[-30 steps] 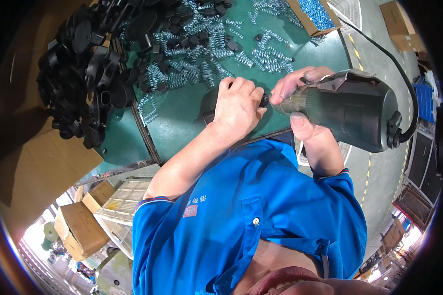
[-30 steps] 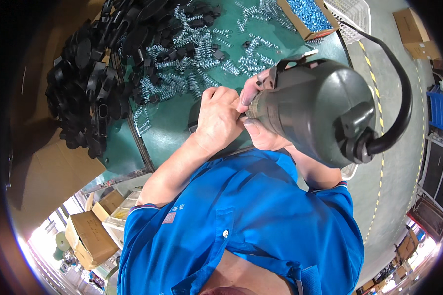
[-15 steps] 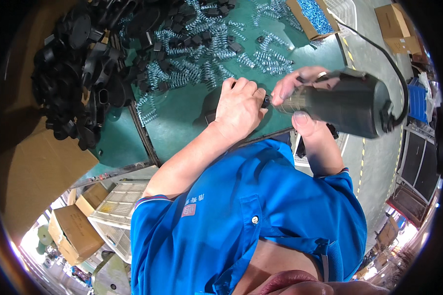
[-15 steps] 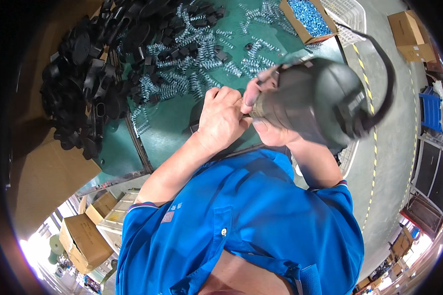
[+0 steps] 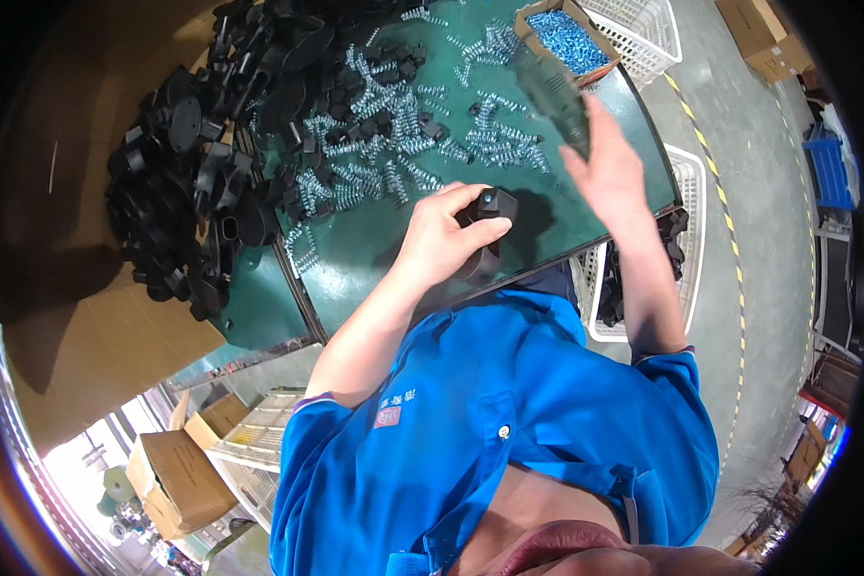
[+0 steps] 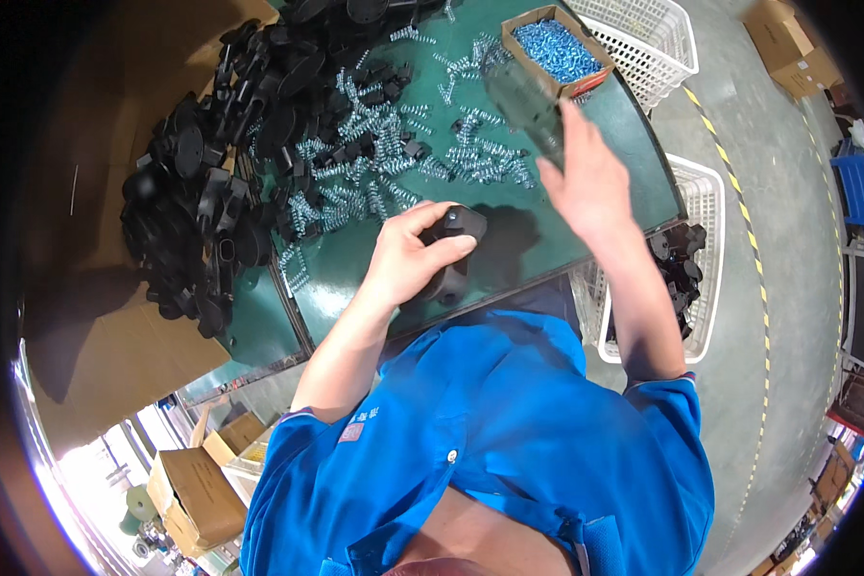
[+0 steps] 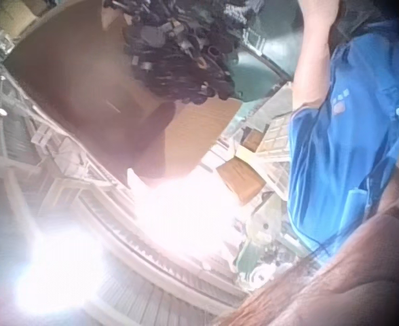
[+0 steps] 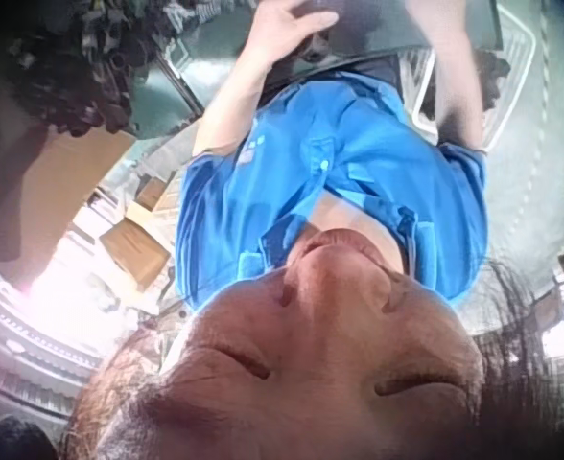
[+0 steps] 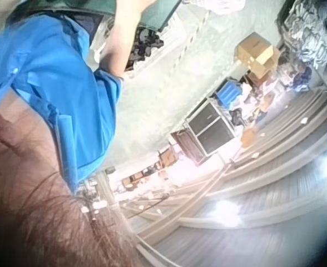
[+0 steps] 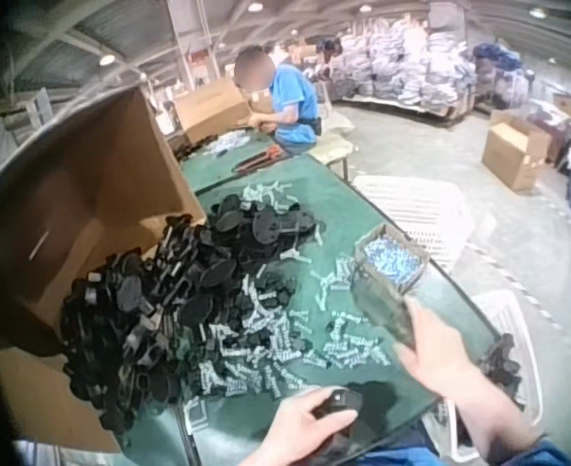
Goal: The person assembles small black plastic components with metal springs on a green workbench. They repeatedly pick up parts, insert springs, and use a power drill to fasten screws, then place the finished assemblies into a white basket.
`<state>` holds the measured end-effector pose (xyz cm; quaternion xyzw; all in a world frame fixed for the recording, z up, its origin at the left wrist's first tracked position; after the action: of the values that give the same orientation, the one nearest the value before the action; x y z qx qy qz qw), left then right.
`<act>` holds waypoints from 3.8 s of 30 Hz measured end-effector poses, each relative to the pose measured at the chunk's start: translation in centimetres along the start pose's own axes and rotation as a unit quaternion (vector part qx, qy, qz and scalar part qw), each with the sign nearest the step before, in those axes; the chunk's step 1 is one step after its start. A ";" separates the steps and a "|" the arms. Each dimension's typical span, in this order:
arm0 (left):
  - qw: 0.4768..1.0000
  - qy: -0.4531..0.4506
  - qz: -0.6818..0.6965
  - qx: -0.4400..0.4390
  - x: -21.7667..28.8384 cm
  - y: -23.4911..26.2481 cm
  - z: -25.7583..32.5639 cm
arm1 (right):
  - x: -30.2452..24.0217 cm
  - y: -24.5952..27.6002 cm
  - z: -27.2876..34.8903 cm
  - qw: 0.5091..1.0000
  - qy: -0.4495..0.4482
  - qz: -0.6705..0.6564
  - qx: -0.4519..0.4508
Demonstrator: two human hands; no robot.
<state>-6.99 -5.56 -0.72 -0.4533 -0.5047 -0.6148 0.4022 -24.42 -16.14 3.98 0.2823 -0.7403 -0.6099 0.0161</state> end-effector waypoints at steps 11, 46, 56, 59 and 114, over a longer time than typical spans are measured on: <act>0.648 0.203 0.726 -0.109 -0.9 -8.0 2.5 | -4.2 0.2 3.1 0.886 0.122 -0.440 -0.085; 0.826 -0.175 -0.526 0.099 2.7 6.0 -10.4 | 7.0 -6.0 -15.9 0.961 0.062 0.239 -0.121; 0.917 -0.164 -0.358 0.057 3.2 2.5 1.0 | 5.3 -4.3 -15.1 0.981 0.111 0.161 0.013; 0.908 -0.215 -0.359 0.015 3.9 -0.6 0.8 | 5.2 -1.7 -14.7 0.997 0.063 0.041 0.035; 0.856 -0.442 -0.264 -0.041 6.2 -13.2 -10.0 | 14.8 -4.2 19.3 0.845 -0.255 -0.454 0.121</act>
<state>-22.70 -13.47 1.04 -0.5426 -0.7048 -0.4531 -0.0595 -42.28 -5.73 -9.56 0.4216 -0.5752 -0.5048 -0.4863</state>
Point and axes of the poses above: each hand's wrist, its own z-axis away from the middle knuckle, its own y-axis out of the back of the hand, x = y × z, the point moved 10 cm from there along -z, towards the middle knuckle, and after that the axes turned 3 degrees about -x, right-handed, at the moved point
